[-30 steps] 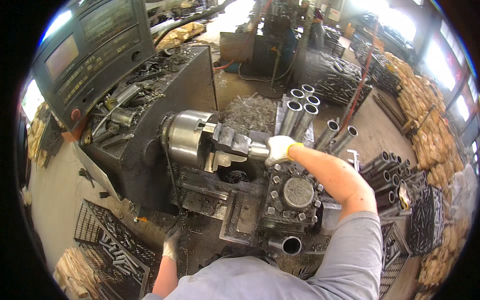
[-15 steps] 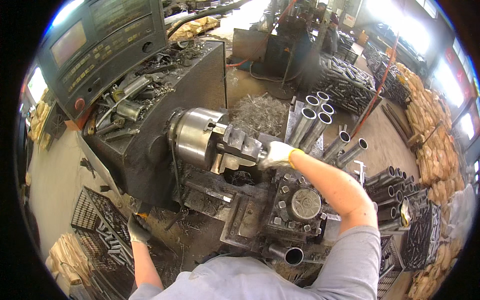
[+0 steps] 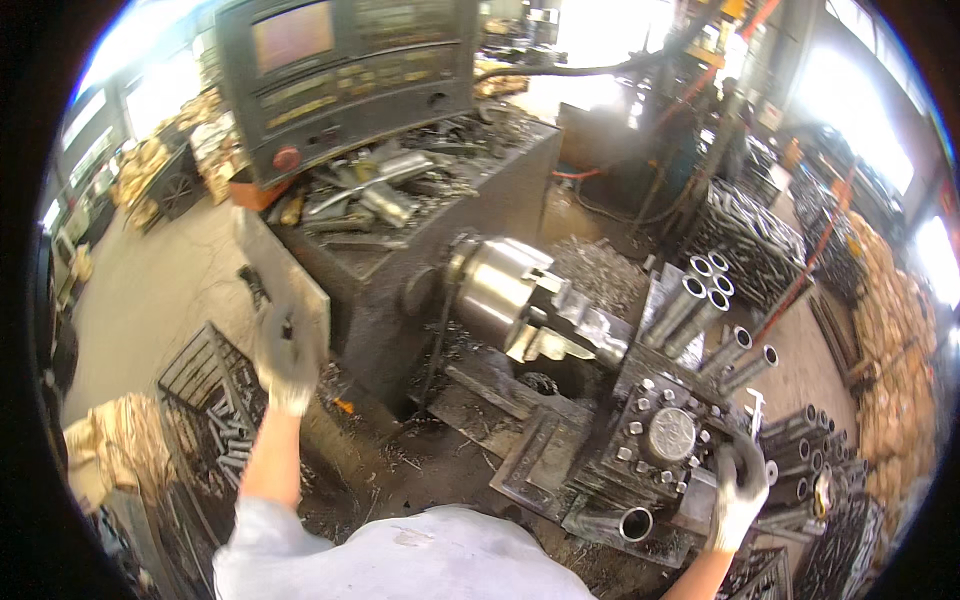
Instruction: The person repeatedly loads cylindrical metal parts into a CNC lathe chuck, secures them, and removes the finished parts. The person places the finished parts into a nearby metal basket.
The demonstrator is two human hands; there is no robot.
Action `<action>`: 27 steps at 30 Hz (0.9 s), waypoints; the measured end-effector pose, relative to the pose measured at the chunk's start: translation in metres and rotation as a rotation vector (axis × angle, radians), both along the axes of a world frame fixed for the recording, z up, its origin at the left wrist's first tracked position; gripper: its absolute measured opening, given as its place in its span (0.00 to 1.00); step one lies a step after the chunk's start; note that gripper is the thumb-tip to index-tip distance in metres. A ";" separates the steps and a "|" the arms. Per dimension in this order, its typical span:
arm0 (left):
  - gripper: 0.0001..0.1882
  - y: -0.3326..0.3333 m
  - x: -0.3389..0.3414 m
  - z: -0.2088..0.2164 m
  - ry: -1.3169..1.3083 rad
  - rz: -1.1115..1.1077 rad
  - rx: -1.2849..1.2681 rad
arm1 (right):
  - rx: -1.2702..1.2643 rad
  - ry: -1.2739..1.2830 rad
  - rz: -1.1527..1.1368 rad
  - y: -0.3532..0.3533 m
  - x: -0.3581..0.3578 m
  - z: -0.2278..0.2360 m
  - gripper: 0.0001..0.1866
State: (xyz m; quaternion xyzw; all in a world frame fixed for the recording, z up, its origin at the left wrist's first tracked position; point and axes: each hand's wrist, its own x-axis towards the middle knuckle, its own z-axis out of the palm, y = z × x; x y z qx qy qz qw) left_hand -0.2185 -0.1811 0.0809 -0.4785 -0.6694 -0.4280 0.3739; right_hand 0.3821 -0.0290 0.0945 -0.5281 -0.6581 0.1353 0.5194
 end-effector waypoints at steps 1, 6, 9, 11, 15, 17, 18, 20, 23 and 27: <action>0.17 0.019 -0.011 0.035 0.024 -0.007 -0.076 | -0.078 0.167 -0.090 -0.018 0.004 -0.009 0.18; 0.42 0.162 -0.104 0.138 -0.011 0.342 -0.560 | -0.251 0.233 -0.127 -0.086 0.011 -0.039 0.19; 0.45 0.194 -0.129 0.152 0.021 0.415 -0.895 | -0.316 0.087 -0.196 -0.121 0.014 -0.045 0.19; 0.44 0.183 -0.113 0.149 -0.003 0.374 -0.736 | -0.276 0.057 -0.129 -0.141 0.017 -0.046 0.20; 0.32 0.116 -0.004 0.107 0.173 -0.078 -0.090 | -0.396 0.068 -0.056 -0.165 0.022 -0.058 0.19; 0.18 0.050 0.076 0.042 -0.037 -0.350 -0.108 | -0.525 0.071 -0.037 -0.166 0.023 -0.074 0.21; 0.15 0.015 0.109 0.008 -0.005 -0.459 -0.187 | -0.571 0.161 0.016 -0.165 0.023 -0.083 0.22; 0.14 -0.058 0.178 -0.074 -0.473 -0.469 -0.725 | -0.647 0.243 0.111 -0.156 0.021 -0.102 0.30; 0.19 -0.148 0.240 -0.172 -0.926 -0.354 -1.228 | -0.566 0.168 0.215 -0.136 0.012 -0.126 0.36; 0.23 -0.248 0.265 -0.211 -1.076 -0.224 -1.382 | -0.411 -0.087 0.325 -0.112 -0.010 -0.127 0.28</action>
